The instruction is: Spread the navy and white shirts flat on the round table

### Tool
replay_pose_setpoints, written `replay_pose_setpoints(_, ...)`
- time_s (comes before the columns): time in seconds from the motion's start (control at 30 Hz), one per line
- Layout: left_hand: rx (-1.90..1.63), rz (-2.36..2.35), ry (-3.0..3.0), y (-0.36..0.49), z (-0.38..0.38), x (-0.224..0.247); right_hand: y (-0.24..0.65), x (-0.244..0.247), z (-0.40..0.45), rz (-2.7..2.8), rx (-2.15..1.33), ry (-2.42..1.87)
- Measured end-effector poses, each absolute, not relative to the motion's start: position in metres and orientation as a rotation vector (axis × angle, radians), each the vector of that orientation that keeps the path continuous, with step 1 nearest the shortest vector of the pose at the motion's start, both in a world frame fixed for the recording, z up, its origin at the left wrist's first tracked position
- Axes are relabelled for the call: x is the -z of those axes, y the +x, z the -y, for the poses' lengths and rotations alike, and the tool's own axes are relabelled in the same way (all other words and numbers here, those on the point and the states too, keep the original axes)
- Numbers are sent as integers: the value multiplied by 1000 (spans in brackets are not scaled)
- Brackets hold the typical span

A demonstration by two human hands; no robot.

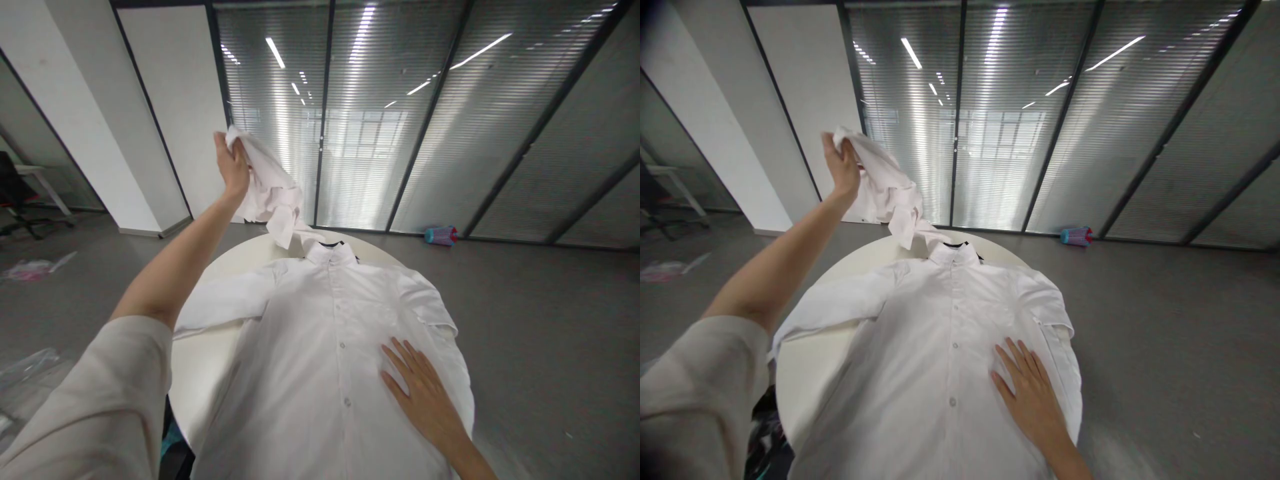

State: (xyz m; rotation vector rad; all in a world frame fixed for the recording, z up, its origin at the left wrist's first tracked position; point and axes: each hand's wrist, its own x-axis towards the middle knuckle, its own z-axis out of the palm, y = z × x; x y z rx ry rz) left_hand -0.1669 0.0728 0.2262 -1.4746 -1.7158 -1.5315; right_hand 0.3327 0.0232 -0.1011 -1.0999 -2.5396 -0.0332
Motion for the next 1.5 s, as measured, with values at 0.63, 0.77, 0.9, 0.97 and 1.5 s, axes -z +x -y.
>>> replay_pose_setpoints(0.63, 512, 2189, -2940, -134, 147, -124, 235, 29, -35, 2541, -684, -919)
replay_pose_setpoints(0.77, 803, 2389, -2884, -166, 133, -116, 175, 16, -59, 2587, -646, -971)
replay_pose_setpoints(0.9, 849, 2286, -2763, -185, 126, -77, 132, 9, -94, 2594, -662, -1062)
replay_pose_setpoints(0.97, 723, 2231, -2763, -184, 128, -54, 112, 0, -108, 2527, -706, -1031)
replay_pose_setpoints(1.5, 658, 2559, -2115, -159, 120, 37, 106, -258, -95, 1536, 278, -146)
